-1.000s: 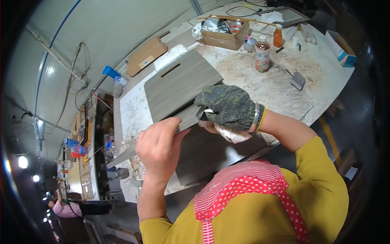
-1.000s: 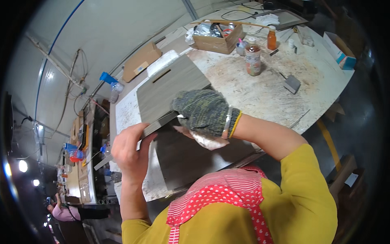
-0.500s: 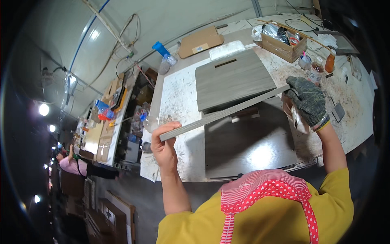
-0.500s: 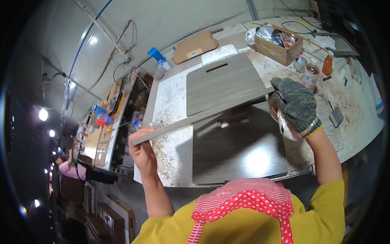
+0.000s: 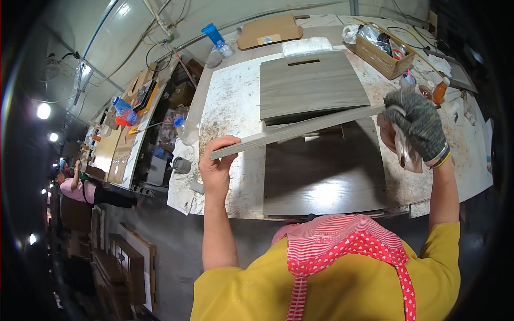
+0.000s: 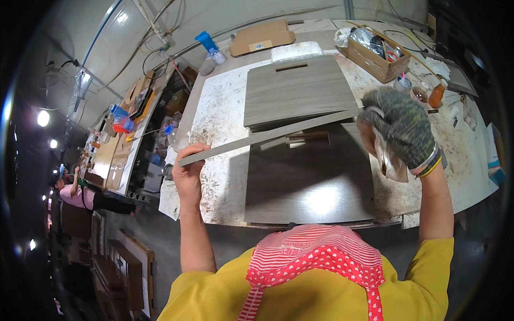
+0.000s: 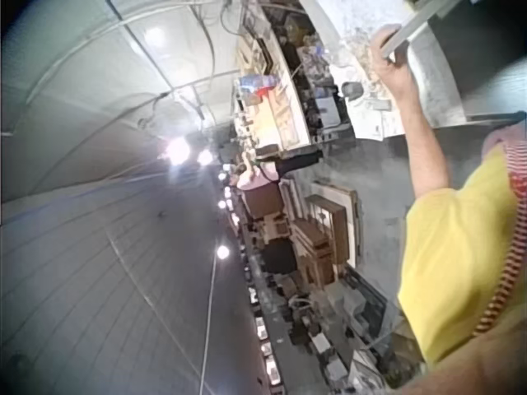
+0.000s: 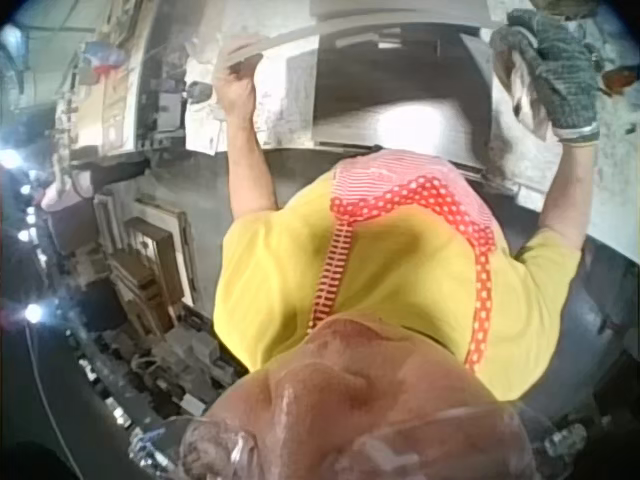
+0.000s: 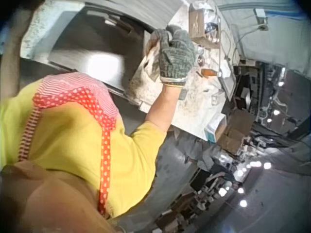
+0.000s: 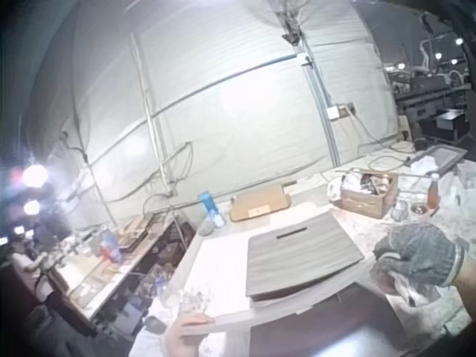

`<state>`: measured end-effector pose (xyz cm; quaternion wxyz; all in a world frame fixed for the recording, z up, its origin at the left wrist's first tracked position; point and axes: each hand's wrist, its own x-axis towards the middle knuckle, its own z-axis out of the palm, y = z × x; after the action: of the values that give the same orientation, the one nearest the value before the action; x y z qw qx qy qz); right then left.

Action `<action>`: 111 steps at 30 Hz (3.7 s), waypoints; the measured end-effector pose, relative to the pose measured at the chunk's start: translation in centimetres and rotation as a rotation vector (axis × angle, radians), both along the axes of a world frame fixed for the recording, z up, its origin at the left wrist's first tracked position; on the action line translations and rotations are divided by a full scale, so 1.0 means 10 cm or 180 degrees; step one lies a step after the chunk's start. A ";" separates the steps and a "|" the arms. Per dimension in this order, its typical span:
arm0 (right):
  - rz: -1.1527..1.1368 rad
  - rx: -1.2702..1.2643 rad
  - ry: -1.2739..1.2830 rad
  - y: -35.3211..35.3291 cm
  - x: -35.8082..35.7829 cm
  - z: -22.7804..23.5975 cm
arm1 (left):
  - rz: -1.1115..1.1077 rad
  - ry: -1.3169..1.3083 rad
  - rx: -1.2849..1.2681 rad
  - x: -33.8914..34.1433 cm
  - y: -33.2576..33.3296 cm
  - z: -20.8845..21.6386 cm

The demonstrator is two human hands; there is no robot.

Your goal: The person cleans wooden panels by wiping their surfaces and edges with a cloth, applying liquid from a bottle onto the cloth, and stacking the panels.

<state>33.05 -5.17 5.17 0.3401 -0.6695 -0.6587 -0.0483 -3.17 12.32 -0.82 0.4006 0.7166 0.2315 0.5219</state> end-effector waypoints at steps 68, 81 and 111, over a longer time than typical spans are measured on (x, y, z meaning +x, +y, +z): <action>0.1615 0.1201 0.0014 -0.04 -0.74 -0.18 | 0.0593 0.1091 0.1022 0.26 -1.23 -0.12; 0.1339 0.0212 0.1675 0.26 -0.66 -0.77 | 0.0455 0.1534 0.0893 0.24 -1.22 -0.29; 0.1102 -0.0636 -0.0088 -0.56 0.00 -1.31 | -0.1030 0.2720 0.1885 1.36 -1.49 -0.60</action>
<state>33.03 -10.81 -7.91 0.2660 -0.5759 -0.7701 0.0674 10.46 -2.59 -6.79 0.1271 0.9736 0.1035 0.1588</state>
